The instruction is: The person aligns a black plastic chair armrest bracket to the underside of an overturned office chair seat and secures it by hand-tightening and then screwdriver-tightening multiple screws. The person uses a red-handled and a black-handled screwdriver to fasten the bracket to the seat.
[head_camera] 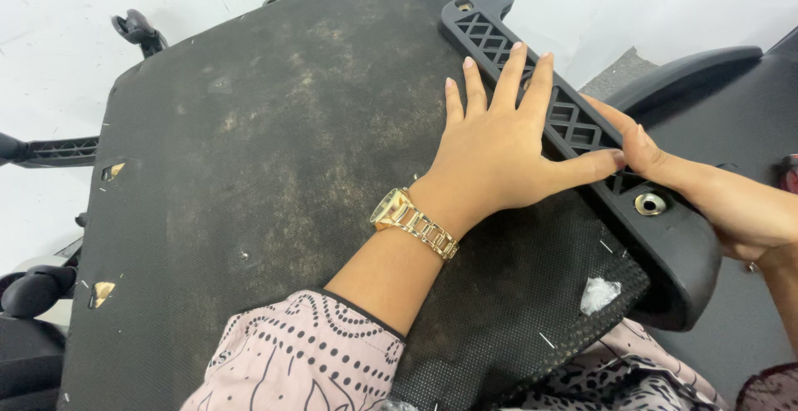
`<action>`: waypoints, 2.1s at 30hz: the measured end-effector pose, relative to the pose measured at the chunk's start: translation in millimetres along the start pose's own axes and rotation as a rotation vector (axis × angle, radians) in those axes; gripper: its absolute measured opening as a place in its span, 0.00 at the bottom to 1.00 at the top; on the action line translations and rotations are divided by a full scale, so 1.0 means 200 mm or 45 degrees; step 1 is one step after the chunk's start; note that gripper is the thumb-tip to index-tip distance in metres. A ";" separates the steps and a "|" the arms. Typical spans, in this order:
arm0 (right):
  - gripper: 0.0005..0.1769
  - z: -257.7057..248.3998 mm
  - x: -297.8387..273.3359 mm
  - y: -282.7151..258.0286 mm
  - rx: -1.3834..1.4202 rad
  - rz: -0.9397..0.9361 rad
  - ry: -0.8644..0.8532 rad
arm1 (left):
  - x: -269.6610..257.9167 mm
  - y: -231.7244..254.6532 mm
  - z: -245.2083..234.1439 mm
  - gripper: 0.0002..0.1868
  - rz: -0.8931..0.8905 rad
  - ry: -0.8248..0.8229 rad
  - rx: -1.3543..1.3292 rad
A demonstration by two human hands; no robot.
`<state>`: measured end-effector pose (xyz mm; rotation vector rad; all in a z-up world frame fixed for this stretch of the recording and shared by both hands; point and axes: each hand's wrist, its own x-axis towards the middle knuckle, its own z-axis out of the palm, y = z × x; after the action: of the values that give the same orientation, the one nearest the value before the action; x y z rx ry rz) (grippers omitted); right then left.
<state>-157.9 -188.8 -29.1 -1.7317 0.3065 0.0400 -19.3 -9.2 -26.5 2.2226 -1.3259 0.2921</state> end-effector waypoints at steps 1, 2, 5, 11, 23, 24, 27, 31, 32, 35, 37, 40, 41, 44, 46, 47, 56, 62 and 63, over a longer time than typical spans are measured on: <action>0.48 0.01 0.01 0.01 0.000 -0.045 -0.012 | 0.00 0.00 0.00 0.66 -0.001 0.002 -0.001; 0.49 0.01 0.01 0.01 0.001 -0.084 -0.021 | 0.00 0.00 -0.01 0.66 0.000 0.001 -0.006; 0.51 0.05 0.00 0.02 0.017 -0.246 -0.039 | -0.01 0.00 -0.02 0.66 0.005 -0.023 -0.031; 0.56 0.11 -0.12 -0.02 0.006 -0.232 0.173 | 0.01 -0.01 -0.07 0.67 0.039 -0.098 -0.065; 0.47 0.11 -0.12 -0.12 -0.184 -0.250 0.002 | 0.01 -0.02 -0.07 0.67 0.032 -0.106 -0.046; 0.47 0.10 -0.10 -0.14 -0.195 -0.065 0.058 | 0.01 -0.02 -0.07 0.67 0.025 -0.111 -0.057; 0.46 0.10 0.01 -0.21 -0.336 0.136 0.180 | 0.01 -0.02 -0.07 0.68 0.011 -0.138 -0.083; 0.43 0.16 0.17 -0.31 -0.195 0.228 0.178 | 0.01 -0.03 -0.07 0.69 0.020 -0.153 -0.125; 0.41 0.17 0.18 -0.33 -0.112 0.257 0.131 | 0.01 -0.04 -0.07 0.70 0.023 -0.143 -0.141; 0.38 0.19 0.19 -0.38 0.096 0.365 0.074 | 0.02 -0.05 -0.08 0.73 0.036 -0.118 -0.181; 0.32 0.19 0.17 -0.38 0.178 0.472 0.154 | 0.02 -0.06 -0.07 0.74 0.045 -0.105 -0.195; 0.27 0.18 0.17 -0.35 0.179 0.423 0.133 | 0.02 -0.10 -0.08 0.64 0.042 -0.144 -0.229; 0.27 0.17 0.17 -0.34 0.145 0.425 0.167 | 0.01 -0.13 -0.11 0.61 0.036 -0.088 -0.301; 0.26 0.16 0.20 -0.30 0.062 0.400 0.226 | -0.08 -0.33 -0.30 0.45 -0.132 0.129 -0.311; 0.25 0.15 0.23 -0.27 0.053 0.353 0.218 | -0.23 -0.51 -0.50 0.33 -0.399 0.362 0.034; 0.23 0.14 0.25 -0.25 0.147 0.318 0.158 | -0.33 -0.59 -0.60 0.32 -0.609 0.395 0.240; 0.24 0.15 0.34 -0.26 0.105 0.194 0.118 | -1.03 -0.89 -1.00 0.61 -1.766 0.240 0.100; 0.25 0.18 0.27 -0.34 0.049 0.171 0.211 | -1.09 -1.04 -1.01 0.53 -1.696 0.266 0.050; 0.25 0.19 0.27 -0.35 0.040 0.166 0.209 | -1.11 -1.06 -1.01 0.52 -1.691 0.262 0.066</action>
<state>-83.7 -150.8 20.8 -1.6851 0.5381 -0.0119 71.1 346.9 -25.0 2.4985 0.3981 0.0308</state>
